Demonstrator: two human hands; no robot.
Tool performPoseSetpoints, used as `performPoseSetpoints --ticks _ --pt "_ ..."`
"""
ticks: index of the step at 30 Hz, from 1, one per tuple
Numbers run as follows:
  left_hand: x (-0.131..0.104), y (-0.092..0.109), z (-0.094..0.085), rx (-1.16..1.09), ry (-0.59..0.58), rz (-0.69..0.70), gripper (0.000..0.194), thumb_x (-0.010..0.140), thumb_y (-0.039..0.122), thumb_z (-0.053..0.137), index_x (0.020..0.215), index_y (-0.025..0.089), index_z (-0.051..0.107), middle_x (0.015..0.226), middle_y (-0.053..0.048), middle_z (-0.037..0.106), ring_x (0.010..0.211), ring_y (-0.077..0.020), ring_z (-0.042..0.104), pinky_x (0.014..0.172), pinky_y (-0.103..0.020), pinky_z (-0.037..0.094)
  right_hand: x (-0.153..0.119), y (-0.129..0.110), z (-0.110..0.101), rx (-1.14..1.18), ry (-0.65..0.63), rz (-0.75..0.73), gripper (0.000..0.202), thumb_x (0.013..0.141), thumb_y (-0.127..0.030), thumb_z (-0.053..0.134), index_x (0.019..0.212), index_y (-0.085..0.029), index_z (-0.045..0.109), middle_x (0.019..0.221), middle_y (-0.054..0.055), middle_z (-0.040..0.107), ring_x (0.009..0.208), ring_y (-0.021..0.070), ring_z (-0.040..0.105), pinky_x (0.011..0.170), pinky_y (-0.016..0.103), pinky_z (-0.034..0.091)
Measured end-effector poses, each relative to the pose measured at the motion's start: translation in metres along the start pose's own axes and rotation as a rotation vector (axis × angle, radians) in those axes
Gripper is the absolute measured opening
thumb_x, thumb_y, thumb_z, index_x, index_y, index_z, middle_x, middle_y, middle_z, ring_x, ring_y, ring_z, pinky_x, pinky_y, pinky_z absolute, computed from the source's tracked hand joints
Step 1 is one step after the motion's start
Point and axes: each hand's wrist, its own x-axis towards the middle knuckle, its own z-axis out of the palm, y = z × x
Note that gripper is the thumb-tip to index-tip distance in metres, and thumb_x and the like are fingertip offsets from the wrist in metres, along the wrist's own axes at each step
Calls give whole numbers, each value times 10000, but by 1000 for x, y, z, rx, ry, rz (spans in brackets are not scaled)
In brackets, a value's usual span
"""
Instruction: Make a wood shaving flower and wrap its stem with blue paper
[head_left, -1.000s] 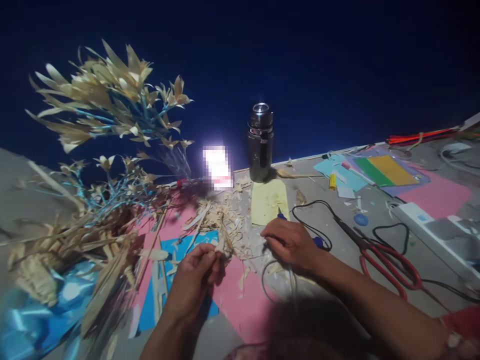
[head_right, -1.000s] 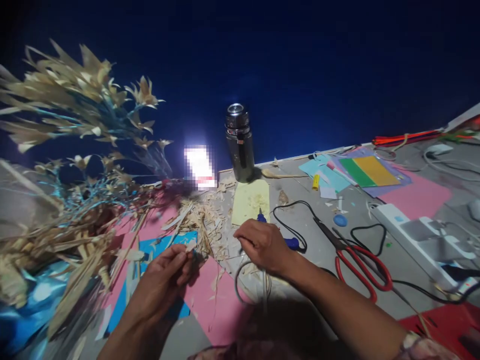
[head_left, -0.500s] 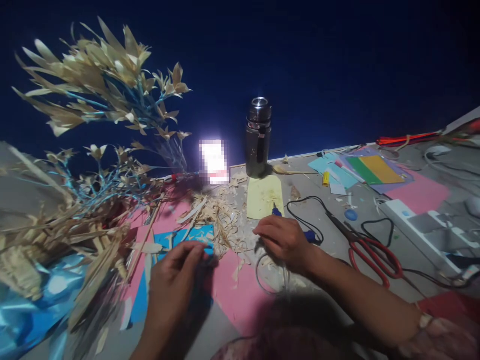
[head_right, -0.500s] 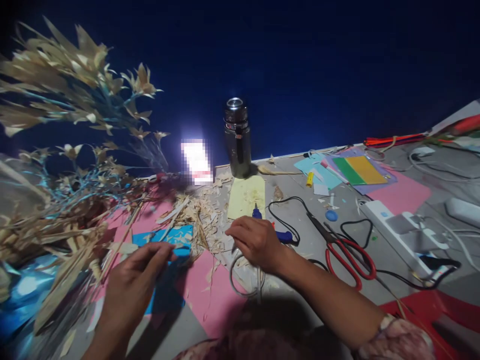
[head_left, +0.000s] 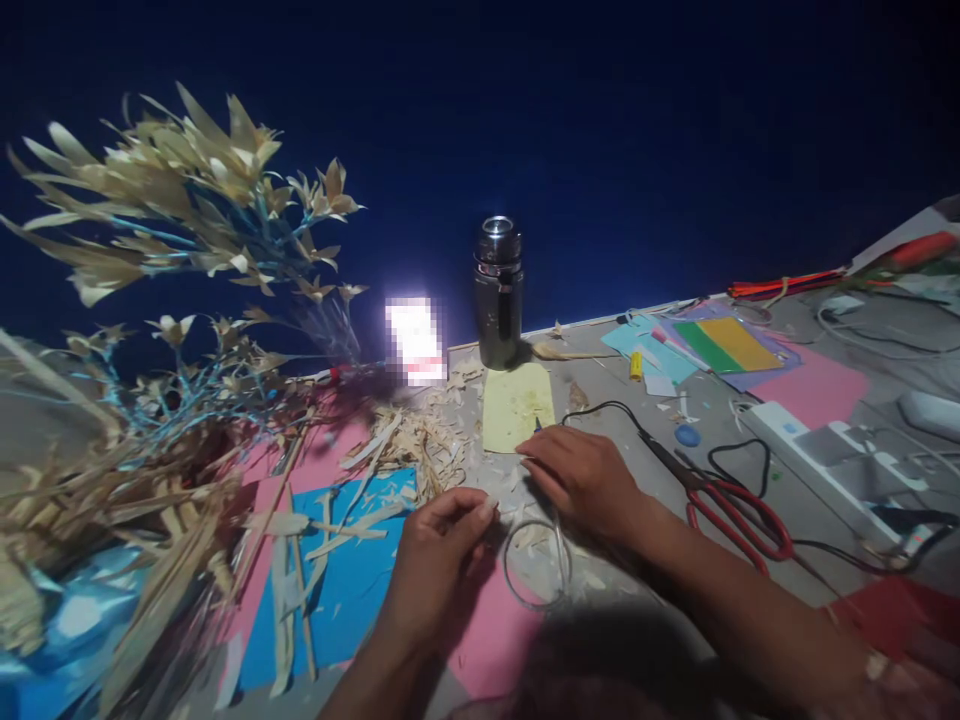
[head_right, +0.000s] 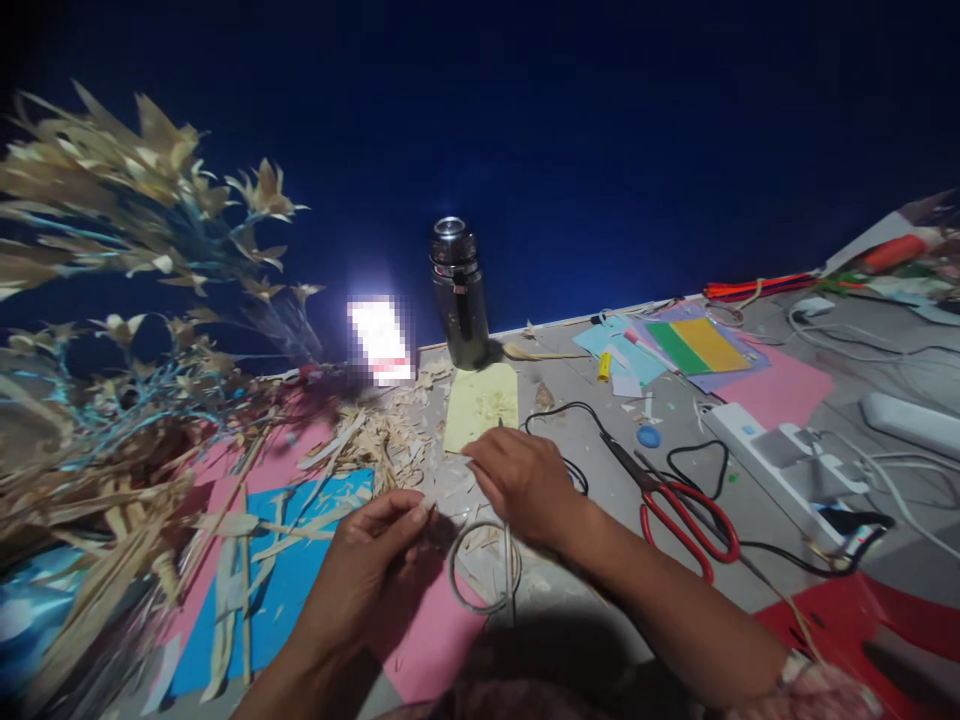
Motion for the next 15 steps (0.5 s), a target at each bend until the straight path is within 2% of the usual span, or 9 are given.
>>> performPoseSetpoints --ticks 3,6,10,15 --pt "2 3 -1 -1 62 -3 443 476 408 990 722 143 733 499 40 565 417 -48 423 412 -163 316 -9 14 -20 -173 -252 130 79 941 -225 673 1015 -216 700 976 90 735 928 262 657 787 355 496" --pt "8 5 -1 -20 81 -10 450 433 368 997 716 143 728 489 30 588 397 -50 419 390 -161 287 -25 24 -30 -223 -371 201 247 877 -223 749 1113 -203 681 1085 116 711 1036 306 619 853 401 497" --pt "16 5 1 -59 49 -13 420 462 304 993 730 142 714 543 9 635 397 -34 398 381 -148 259 -40 29 -25 -178 -441 246 412 829 -163 782 1219 -191 651 1164 128 672 1094 314 587 927 433 493" --pt "21 4 0 -141 -84 -83 350 592 290 964 731 150 675 511 42 537 420 -33 374 397 -139 256 -42 35 -15 -166 -408 283 419 836 -197 810 1228 -185 664 1163 132 643 1078 318 566 923 452 501"
